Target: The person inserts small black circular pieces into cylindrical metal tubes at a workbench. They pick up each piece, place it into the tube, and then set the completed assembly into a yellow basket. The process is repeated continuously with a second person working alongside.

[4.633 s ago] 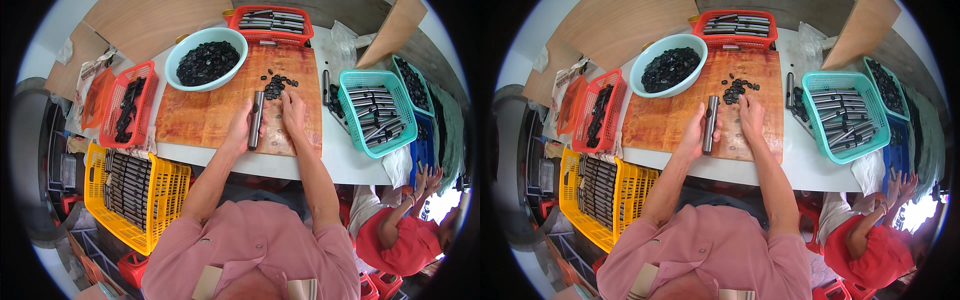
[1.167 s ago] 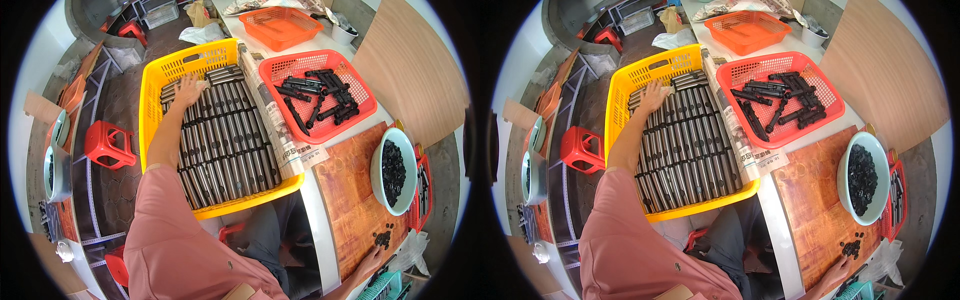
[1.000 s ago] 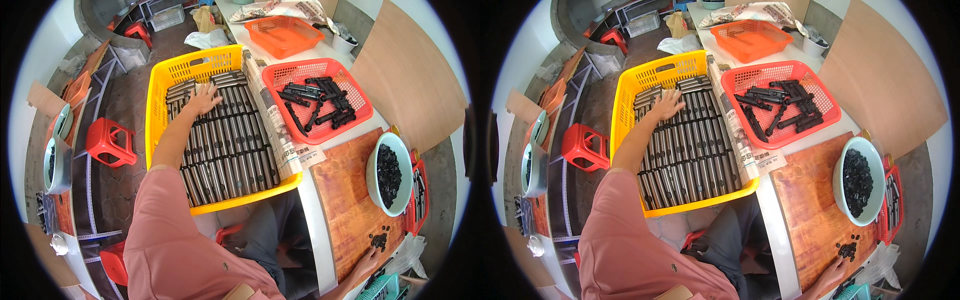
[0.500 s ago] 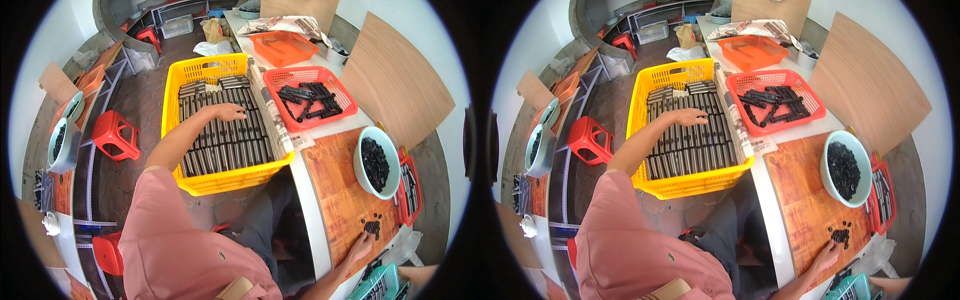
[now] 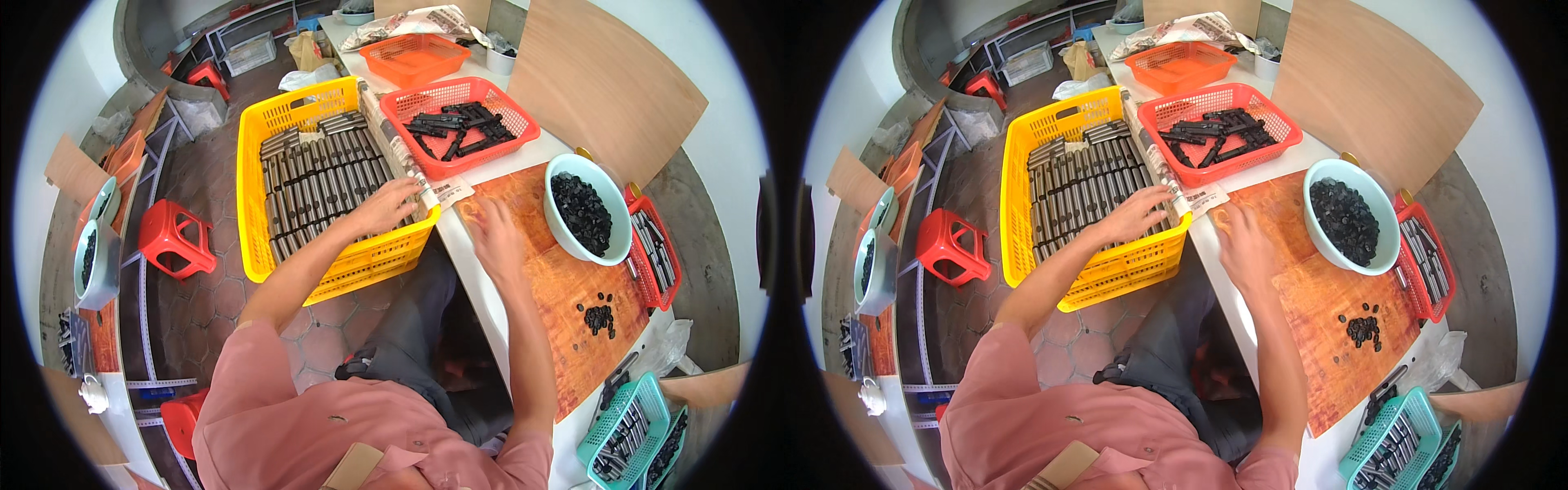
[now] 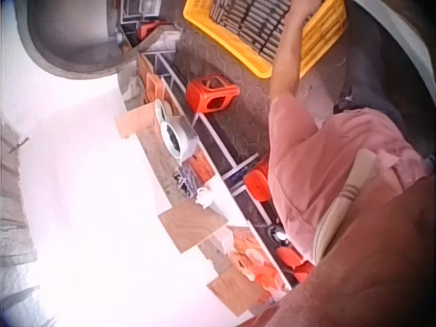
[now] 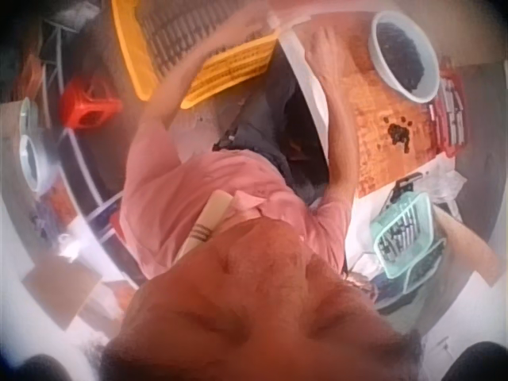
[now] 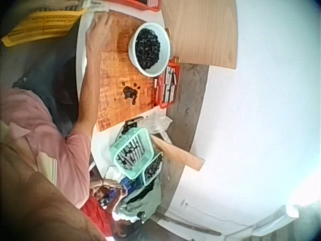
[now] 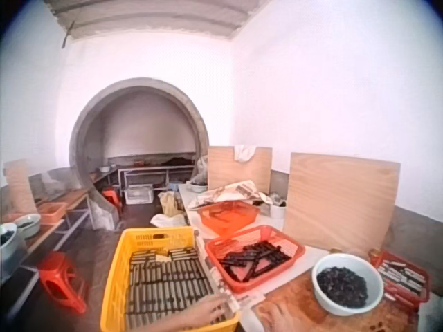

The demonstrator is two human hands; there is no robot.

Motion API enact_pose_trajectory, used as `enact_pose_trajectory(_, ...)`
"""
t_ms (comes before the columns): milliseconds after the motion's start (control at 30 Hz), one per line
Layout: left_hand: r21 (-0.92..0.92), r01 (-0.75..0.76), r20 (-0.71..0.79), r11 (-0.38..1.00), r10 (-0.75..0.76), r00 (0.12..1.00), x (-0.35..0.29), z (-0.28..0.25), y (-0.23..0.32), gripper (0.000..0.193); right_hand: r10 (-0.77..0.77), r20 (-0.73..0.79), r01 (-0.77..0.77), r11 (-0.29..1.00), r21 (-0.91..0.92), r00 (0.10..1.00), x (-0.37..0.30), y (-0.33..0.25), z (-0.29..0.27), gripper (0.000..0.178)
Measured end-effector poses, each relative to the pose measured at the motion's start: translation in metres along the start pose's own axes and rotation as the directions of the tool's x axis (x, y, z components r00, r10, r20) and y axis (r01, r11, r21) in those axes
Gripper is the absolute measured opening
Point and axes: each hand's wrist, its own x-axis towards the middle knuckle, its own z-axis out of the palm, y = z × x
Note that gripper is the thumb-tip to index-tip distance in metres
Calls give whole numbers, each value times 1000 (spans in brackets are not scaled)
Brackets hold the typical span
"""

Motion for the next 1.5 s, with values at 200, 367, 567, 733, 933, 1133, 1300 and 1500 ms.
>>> enact_pose_trajectory(200, 164, -116, -74, 980, 130, 989, 9, 2, 18, 40, -117, 46, 123, 978, -170, 992, 105, -6, 80, 40)
enact_pose_trajectory(367, 139, -175, -127, 975, 193, 973, 22, -10, 8, 30, -173, -145, 148, 975, -165, 974, 147, 15, 82, 27)
enact_pose_trajectory(567, 154, -196, 86, 968, 185, 979, 98, -9, -7, 27, 129, -209, -134, 991, -13, 969, 195, 3, 4, 29)
enact_pose_trajectory(733, 256, -163, 149, 953, 127, 981, 156, 17, -37, 44, 121, -197, -130, 991, -37, 973, 197, 8, 15, 27)
enact_pose_trajectory(933, 476, -178, 255, 861, 58, 965, 171, 8, -30, 34, 74, -214, -90, 994, -67, 974, 175, 34, 33, 24)
enact_pose_trajectory(1133, 296, -297, 59, 908, 293, 954, 150, -12, -51, 22, 68, -189, -102, 980, -173, 980, 166, 63, 38, 24)
enact_pose_trajectory(1300, 61, -166, 31, 984, 164, 986, 133, -27, -49, 16, 45, -134, -89, 933, -349, 990, 148, 85, 51, 23)
enact_pose_trajectory(1500, -62, -188, -121, 980, 180, 976, 120, -6, -65, 23, -10, -40, -17, 786, -618, 999, 166, 57, 43, 16)
